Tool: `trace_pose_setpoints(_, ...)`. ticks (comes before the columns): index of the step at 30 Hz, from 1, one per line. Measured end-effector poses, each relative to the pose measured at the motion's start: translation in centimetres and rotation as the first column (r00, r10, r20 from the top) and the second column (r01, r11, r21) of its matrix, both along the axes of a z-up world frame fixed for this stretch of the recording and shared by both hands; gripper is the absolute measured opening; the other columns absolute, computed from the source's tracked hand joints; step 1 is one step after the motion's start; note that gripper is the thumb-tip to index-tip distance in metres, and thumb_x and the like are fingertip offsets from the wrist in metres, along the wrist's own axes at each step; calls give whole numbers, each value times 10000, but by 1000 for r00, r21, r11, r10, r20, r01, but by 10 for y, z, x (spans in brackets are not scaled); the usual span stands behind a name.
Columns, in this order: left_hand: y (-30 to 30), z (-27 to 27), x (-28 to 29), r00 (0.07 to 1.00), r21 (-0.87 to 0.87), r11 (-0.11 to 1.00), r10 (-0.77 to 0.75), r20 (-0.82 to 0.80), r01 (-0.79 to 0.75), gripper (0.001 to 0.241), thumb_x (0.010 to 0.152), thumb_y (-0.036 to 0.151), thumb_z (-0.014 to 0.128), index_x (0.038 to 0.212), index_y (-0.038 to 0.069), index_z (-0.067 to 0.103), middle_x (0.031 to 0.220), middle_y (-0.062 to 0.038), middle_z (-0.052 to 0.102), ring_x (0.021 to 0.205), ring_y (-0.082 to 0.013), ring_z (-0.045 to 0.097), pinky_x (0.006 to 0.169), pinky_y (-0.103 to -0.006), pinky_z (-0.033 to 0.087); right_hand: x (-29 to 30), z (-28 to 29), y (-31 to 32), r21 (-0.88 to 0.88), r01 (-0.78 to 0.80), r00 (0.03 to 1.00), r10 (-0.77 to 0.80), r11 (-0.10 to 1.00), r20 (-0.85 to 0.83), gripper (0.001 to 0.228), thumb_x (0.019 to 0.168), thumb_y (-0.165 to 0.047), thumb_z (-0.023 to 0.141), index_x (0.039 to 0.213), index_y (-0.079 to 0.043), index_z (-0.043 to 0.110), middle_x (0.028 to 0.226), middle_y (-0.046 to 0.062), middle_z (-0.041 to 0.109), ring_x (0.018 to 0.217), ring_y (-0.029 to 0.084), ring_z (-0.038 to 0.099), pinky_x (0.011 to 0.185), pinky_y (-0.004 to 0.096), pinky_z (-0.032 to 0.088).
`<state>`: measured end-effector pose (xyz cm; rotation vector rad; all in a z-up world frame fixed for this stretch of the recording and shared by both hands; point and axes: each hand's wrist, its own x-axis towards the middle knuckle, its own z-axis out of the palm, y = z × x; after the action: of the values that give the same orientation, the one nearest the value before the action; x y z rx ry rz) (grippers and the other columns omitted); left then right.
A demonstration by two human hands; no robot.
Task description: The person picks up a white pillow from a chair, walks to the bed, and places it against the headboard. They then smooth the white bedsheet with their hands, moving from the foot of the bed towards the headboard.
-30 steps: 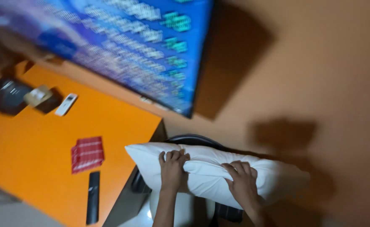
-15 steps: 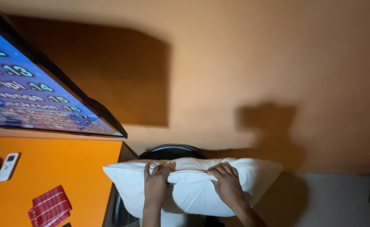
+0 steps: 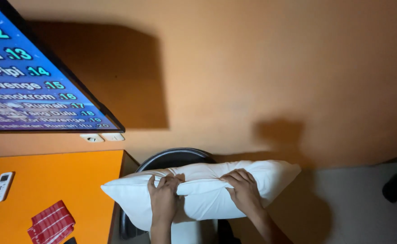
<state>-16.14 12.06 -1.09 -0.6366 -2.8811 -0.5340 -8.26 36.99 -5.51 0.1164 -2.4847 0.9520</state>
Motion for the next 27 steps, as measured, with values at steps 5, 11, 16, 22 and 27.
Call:
trace_pose_setpoints(5, -2, 7, 29, 999, -10, 999, 38, 6, -38, 420, 629, 29, 847, 1018, 160, 762, 919, -24, 764, 1061, -234, 650, 1175, -565, 256, 19, 5, 2, 1, -35, 999, 35, 999, -29, 341, 715, -23, 798, 1043, -115, 775, 1050, 12, 753, 1034, 274, 640, 923, 413, 506)
trace_pose_setpoints(11, 0, 9, 71, 993, 30, 993, 112, -26, -111, 490, 650, 32, 844, 1106, 194, 774, 960, 3, 770, 1059, -206, 658, 1171, -570, 250, 35, -4, 7, -7, -71, 997, 71, 997, -34, 328, 715, -34, 803, 1028, -130, 787, 1029, 3, 765, 1015, 266, 651, 908, 404, 517)
trace_pose_setpoints(16, 2, 7, 108, 984, 37, 983, 179, -23, -178, 500, 640, 27, 849, 1105, 194, 778, 1068, 21, 774, 1084, -200, 650, 1154, -597, 238, 55, 4, 10, 5, -134, 991, 134, 991, 24, 350, 728, -39, 796, 1065, -135, 784, 1060, 2, 753, 1049, 266, 633, 935, 409, 498)
trace_pose_setpoints(22, -9, 10, 161, 936, 55, 934, 351, 31, -352, 465, 664, 64, 869, 1098, 212, 788, 994, 45, 775, 1043, -189, 654, 1202, -587, 228, 79, 9, -5, 31, -191, 982, 190, 981, 7, 333, 756, -41, 776, 1070, -150, 791, 1054, -18, 754, 1072, 249, 626, 965, 407, 480)
trace_pose_setpoints(27, -34, 15, 205, 924, 149, 918, 378, -56, -367, 395, 661, 127, 898, 1035, 183, 786, 974, 24, 769, 981, -212, 648, 1166, -597, 244, 103, 25, -31, 37, -222, 975, 221, 974, 35, 305, 769, -54, 776, 1051, -167, 803, 1051, -22, 759, 1080, 242, 624, 980, 387, 479)
